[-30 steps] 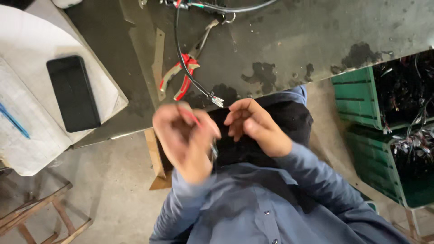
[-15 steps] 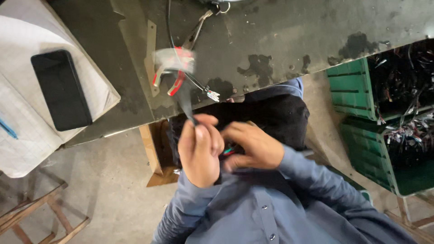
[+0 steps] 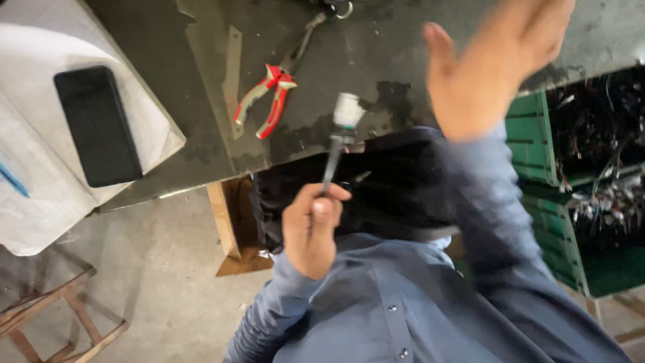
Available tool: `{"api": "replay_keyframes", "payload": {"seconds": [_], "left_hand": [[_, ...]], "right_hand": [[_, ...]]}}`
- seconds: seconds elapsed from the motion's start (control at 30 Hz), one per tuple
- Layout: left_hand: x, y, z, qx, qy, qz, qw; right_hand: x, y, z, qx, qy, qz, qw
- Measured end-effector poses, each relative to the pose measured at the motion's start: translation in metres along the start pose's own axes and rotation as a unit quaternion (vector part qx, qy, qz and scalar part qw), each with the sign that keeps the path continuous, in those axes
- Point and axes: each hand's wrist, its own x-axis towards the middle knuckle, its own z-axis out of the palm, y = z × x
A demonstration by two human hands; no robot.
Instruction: The person strips the outer insulation from multiple black cables using red-handled pliers, exposing inner colored wires. They repeatedly pick up cables, cut the insulation, and place the processed cables on the table.
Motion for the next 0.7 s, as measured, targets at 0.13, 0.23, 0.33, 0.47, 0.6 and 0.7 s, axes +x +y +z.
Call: {"api": "replay_keyframes", "payload": {"seconds": [0.13, 0.23, 0.33, 0.47, 0.6, 0.7], "left_hand": [[0.010, -0.009, 0.014, 0.086, -0.047, -0.014, 0.995], [0.016, -0.011, 0.022, 0.149, -0.062, 0.060, 0.985], [0.020, 0.000, 0.022, 0.196, -0.095, 0.013, 0.976], [0.025, 0.012, 0.032, 0.117, -0.086, 0.141, 0.979], [0.024, 0.002, 0.028, 0.117, -0.060, 0.019, 0.991], [0.020, -0.014, 0.013, -0.124, -0.034, -0.030, 0.991]], "right_hand": [[-0.054, 0.001, -0.018, 0.469, -0.132, 0.002, 0.873], [-0.078, -0.016, -0.021, 0.615, -0.183, 0.054, 0.765], [-0.071, -0.031, -0.033, 0.628, -0.193, 0.063, 0.751], [-0.043, -0.035, -0.051, 0.560, -0.141, 0.087, 0.811], [-0.027, -0.026, -0.048, 0.643, -0.102, 0.071, 0.756], [-0.047, -0.029, -0.036, 0.578, -0.214, -0.111, 0.780]]}}
